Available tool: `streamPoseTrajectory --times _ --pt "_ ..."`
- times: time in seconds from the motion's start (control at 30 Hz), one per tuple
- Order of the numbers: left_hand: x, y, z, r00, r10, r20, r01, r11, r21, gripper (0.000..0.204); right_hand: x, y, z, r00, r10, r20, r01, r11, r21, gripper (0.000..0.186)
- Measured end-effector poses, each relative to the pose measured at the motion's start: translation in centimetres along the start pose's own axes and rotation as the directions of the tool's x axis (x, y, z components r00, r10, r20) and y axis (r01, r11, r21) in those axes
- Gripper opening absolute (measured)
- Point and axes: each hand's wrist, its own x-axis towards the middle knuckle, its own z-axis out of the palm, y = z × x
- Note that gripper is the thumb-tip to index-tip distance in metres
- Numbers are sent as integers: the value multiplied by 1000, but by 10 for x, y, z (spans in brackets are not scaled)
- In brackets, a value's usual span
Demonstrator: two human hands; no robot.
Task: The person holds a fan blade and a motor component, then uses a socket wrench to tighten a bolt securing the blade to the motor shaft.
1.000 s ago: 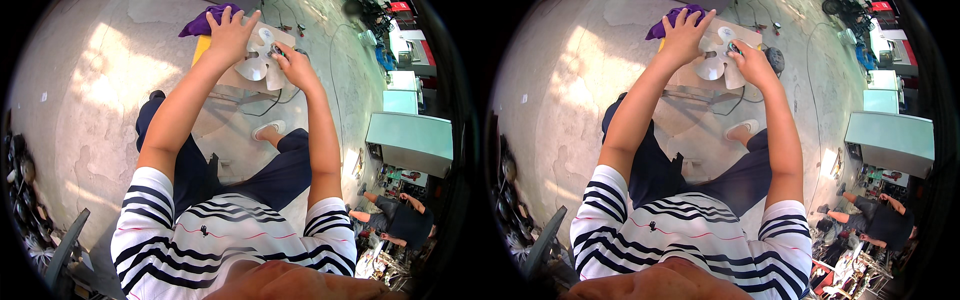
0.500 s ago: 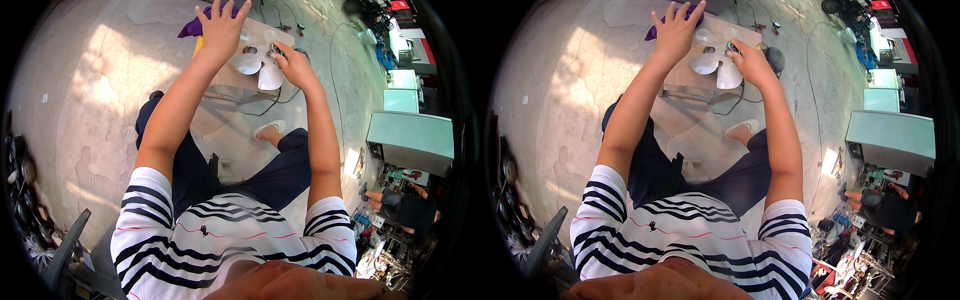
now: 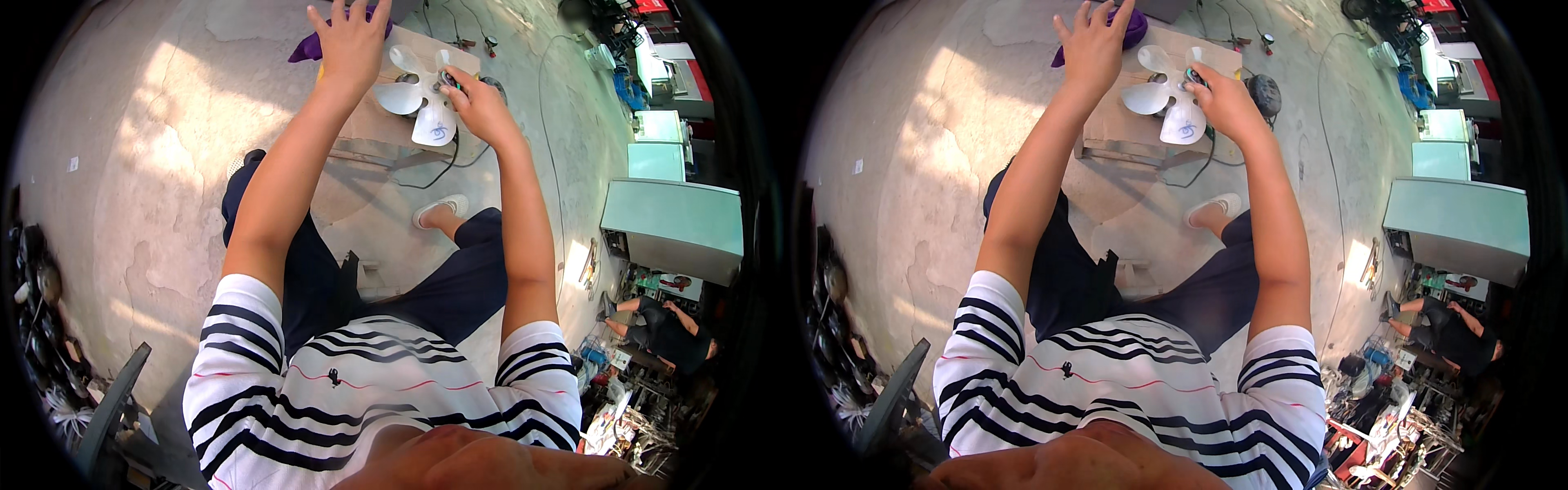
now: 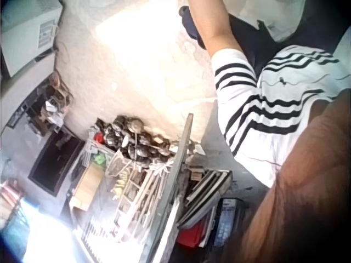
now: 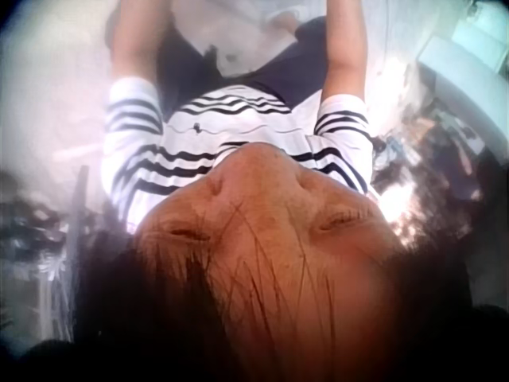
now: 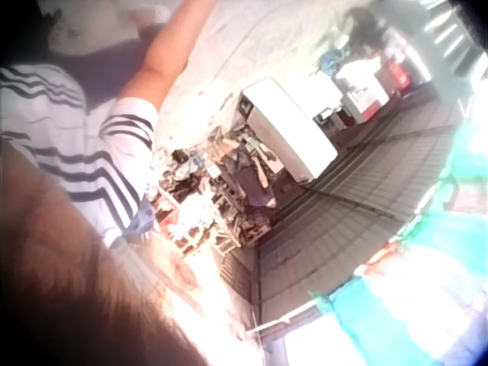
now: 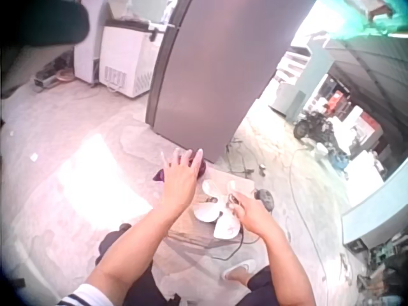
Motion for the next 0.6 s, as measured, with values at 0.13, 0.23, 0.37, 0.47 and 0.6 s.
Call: streamPoseTrajectory --times 0.13,0.23,0.37,0.47,0.6 --pt "4 -2 2 997 44 65 -18 936 -353 103 1 2 1 1000 4 -4 -4 1000 -3 42" --pt "-21 32 -26 929 228 292 -121 932 -343 112 1 7 2 999 44 15 -44 999 28 42" --pt "-9 14 -15 948 152 278 -135 988 -79 115 1 8 2 999 -45 -28 44 999 -3 42" --pt "10 -7 -13 968 -47 -245 53 998 19 66 0 1 0 1000 13 1 -13 1000 -4 42" --pt "-9 10 -2 987 87 133 -24 910 -414 121 3 6 3 1000 11 9 -11 999 33 43"
